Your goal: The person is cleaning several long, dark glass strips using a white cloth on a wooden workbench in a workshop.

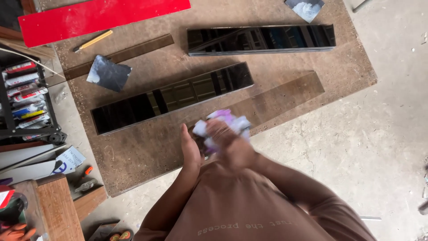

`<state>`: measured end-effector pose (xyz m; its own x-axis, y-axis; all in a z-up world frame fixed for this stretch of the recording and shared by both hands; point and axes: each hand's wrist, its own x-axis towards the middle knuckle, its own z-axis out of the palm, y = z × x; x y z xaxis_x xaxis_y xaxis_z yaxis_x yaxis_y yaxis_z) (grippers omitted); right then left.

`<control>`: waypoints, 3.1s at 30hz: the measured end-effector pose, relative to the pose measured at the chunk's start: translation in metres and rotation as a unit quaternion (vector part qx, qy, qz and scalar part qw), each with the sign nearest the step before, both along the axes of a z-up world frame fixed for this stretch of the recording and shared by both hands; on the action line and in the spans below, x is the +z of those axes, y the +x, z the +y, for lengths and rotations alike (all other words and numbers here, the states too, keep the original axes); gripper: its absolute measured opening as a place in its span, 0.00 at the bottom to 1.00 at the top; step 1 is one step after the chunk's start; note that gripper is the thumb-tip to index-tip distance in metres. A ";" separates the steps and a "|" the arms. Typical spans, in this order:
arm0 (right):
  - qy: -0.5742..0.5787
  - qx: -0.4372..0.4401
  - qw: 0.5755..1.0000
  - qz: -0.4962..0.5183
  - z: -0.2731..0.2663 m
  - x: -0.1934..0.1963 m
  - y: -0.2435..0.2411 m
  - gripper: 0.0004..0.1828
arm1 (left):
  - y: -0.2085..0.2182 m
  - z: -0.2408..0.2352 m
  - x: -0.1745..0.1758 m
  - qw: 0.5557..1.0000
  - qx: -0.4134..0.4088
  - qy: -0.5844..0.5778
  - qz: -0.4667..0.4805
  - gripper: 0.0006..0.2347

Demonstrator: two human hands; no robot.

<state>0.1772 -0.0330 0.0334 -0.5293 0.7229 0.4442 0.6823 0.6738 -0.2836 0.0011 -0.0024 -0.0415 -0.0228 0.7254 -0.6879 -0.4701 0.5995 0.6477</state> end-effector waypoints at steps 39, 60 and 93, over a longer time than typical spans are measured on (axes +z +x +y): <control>-0.340 0.110 0.928 -0.106 0.079 0.069 0.083 0.21 | -0.024 0.004 0.113 0.738 -0.403 0.524 0.134 0.25; -0.413 0.079 0.903 -0.088 0.090 0.066 0.078 0.19 | -0.016 -0.015 0.044 0.788 -0.262 0.555 0.051 0.13; -0.066 0.038 0.993 0.093 0.011 -0.001 0.019 0.27 | 0.033 -0.012 -0.019 0.975 0.163 -0.010 -0.152 0.31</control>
